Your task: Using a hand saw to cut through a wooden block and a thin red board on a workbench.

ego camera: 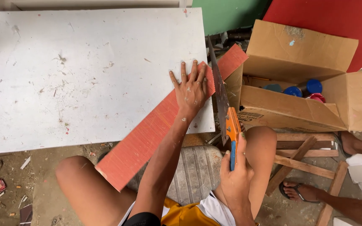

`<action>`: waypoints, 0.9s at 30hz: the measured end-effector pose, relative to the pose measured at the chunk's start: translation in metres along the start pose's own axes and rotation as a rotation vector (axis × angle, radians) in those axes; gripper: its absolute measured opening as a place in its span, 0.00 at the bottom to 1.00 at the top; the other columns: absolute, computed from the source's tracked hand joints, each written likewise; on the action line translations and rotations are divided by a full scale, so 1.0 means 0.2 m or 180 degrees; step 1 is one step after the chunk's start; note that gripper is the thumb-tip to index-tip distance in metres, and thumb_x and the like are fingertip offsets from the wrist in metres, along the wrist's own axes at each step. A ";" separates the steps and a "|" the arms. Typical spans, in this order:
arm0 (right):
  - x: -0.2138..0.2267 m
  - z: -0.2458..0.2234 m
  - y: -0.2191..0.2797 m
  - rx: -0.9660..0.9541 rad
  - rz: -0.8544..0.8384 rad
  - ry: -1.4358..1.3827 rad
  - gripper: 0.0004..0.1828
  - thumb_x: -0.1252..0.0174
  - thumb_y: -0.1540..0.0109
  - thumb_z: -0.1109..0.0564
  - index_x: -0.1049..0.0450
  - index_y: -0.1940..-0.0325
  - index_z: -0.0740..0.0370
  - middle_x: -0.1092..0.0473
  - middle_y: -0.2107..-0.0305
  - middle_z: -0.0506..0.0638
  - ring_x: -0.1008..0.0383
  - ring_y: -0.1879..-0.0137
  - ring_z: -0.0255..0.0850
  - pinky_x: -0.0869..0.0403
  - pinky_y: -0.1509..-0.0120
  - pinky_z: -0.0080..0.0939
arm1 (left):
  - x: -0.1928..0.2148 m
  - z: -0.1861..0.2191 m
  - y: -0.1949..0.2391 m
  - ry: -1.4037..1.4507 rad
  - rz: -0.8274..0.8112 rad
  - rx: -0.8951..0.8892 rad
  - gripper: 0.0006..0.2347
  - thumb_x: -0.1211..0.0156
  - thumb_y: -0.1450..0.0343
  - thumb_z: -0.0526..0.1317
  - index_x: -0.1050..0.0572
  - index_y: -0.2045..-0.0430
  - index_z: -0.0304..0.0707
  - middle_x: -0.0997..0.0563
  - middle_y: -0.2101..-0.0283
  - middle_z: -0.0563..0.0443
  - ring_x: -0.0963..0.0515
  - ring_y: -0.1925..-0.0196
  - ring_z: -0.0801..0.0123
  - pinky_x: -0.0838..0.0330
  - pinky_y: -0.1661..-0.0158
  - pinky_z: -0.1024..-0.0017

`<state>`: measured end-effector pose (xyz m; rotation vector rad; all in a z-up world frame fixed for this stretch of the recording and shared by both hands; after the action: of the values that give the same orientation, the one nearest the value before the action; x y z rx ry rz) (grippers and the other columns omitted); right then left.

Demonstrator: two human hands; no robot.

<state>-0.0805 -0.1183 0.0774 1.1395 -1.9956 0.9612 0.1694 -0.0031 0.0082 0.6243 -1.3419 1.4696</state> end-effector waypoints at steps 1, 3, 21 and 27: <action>-0.01 -0.03 -0.05 0.0015 0.0012 -0.0006 0.32 0.47 0.34 0.61 0.41 0.24 0.57 0.42 0.84 0.48 0.45 0.79 0.41 0.37 0.72 0.41 | -0.01 0.00 -0.03 -0.0002 0.0020 0.0001 0.21 0.60 0.20 0.50 0.39 0.30 0.56 0.36 0.26 0.56 0.43 0.23 0.42 0.59 0.32 0.27; 0.00 -0.09 -0.08 0.0151 0.0111 0.0042 0.30 0.47 0.32 0.62 0.39 0.24 0.59 0.42 0.84 0.48 0.46 0.81 0.40 0.41 0.76 0.40 | -0.03 -0.01 -0.02 0.0109 0.0113 0.0115 0.20 0.56 0.22 0.48 0.34 0.32 0.57 0.35 0.28 0.54 0.44 0.23 0.43 0.57 0.32 0.27; -0.06 -0.15 -0.17 0.0445 -0.0048 -0.0422 0.34 0.50 0.32 0.66 0.48 0.22 0.59 0.29 0.36 0.58 0.31 0.74 0.35 0.31 0.69 0.33 | -0.03 0.01 -0.03 0.0020 0.0011 0.0039 0.19 0.60 0.20 0.48 0.34 0.33 0.57 0.34 0.28 0.55 0.43 0.24 0.44 0.55 0.33 0.27; 0.06 -0.03 0.03 -0.0011 -0.0008 0.0053 0.31 0.46 0.33 0.60 0.39 0.24 0.55 0.32 0.79 0.45 0.40 0.80 0.36 0.36 0.73 0.38 | -0.02 0.01 -0.02 0.0065 0.0104 0.0094 0.19 0.62 0.20 0.47 0.34 0.33 0.58 0.33 0.29 0.56 0.42 0.24 0.43 0.56 0.32 0.28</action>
<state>-0.0904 -0.1163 0.0877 1.1282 -1.9815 0.9626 0.1750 -0.0069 0.0063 0.6074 -1.3222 1.5206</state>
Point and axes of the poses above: each hand's wrist, its own y-axis away from the middle knuckle, its own x-axis out of the back of the hand, z = x × y, the point moved 8 cm from there along -y, towards the middle knuckle
